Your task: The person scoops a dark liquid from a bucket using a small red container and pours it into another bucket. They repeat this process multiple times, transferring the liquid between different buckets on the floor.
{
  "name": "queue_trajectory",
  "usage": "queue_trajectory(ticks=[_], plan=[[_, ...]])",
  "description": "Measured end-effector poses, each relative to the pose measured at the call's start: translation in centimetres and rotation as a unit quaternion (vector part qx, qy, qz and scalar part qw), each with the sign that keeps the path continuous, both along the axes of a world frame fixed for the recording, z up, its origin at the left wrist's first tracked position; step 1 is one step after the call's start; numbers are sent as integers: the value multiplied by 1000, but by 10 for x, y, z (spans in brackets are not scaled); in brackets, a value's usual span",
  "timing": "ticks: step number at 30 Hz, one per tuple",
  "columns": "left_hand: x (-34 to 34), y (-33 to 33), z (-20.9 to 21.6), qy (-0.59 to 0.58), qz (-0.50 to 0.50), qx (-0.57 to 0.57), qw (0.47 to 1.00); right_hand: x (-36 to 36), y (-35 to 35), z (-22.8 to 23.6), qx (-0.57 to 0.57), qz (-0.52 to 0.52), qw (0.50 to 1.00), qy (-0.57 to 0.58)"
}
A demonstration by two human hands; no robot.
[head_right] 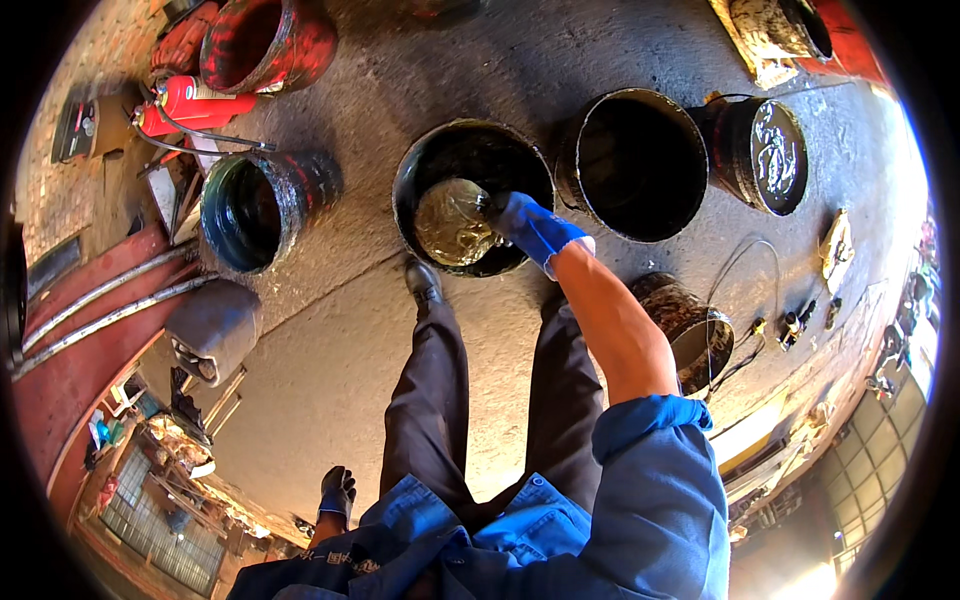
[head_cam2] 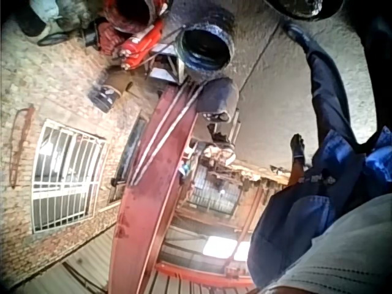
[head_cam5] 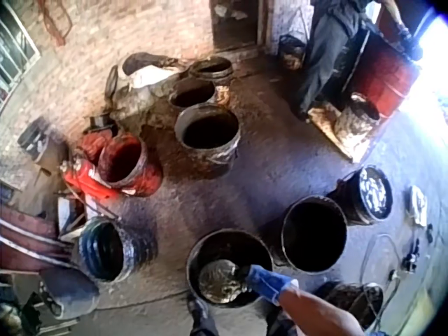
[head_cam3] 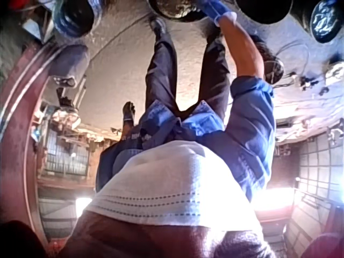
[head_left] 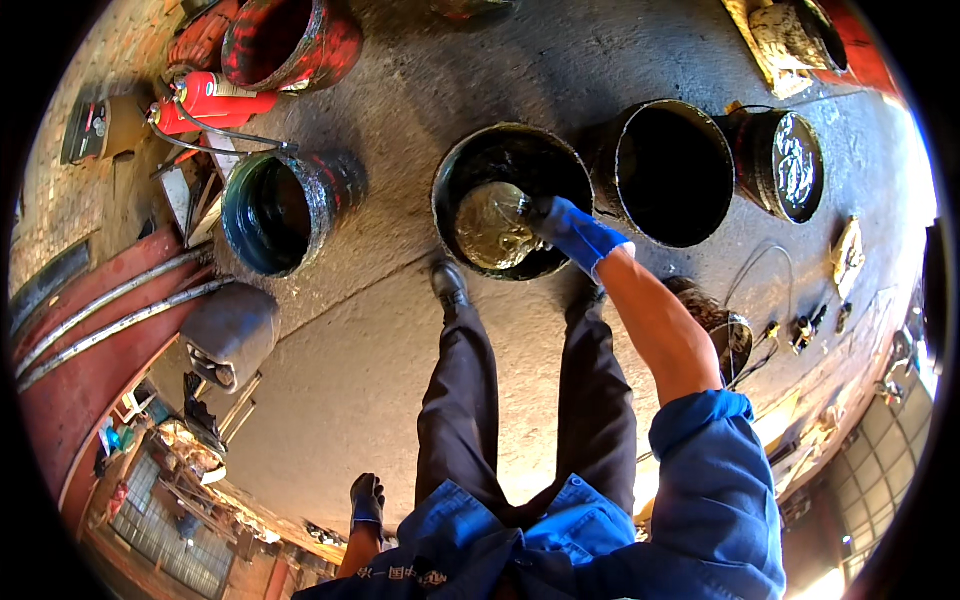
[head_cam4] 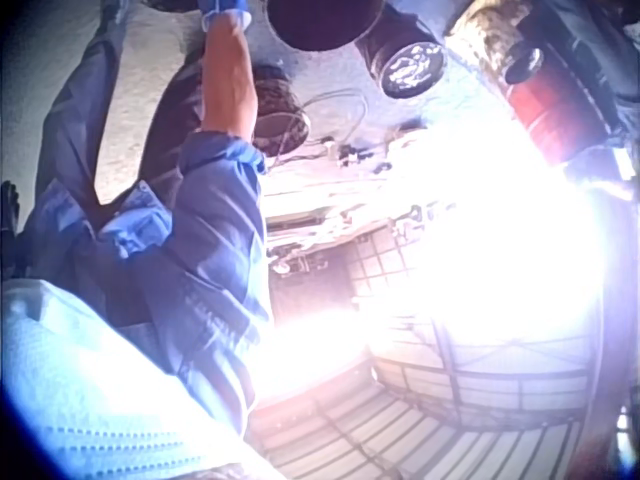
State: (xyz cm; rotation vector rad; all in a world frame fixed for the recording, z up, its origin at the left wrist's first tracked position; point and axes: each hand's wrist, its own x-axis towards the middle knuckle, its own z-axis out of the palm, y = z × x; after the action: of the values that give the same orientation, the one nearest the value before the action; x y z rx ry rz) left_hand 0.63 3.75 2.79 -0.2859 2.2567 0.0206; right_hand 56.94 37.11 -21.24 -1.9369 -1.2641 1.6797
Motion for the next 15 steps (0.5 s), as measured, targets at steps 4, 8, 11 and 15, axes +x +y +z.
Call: queue_trajectory(ticks=[4,8,11,15], plan=[[-2,1,1,-32,-19,10,999,9,1,17,25,18,999,-16],[3,8,-4,-27,-33,3,999,17,-1,34,-11,-3,1000,-24],[7,16,-4,-19,-41,-10,999,22,0,46,-20,-41,999,1],[14,22,5,-3,-46,14,999,29,4,68,12,-39,999,27]])
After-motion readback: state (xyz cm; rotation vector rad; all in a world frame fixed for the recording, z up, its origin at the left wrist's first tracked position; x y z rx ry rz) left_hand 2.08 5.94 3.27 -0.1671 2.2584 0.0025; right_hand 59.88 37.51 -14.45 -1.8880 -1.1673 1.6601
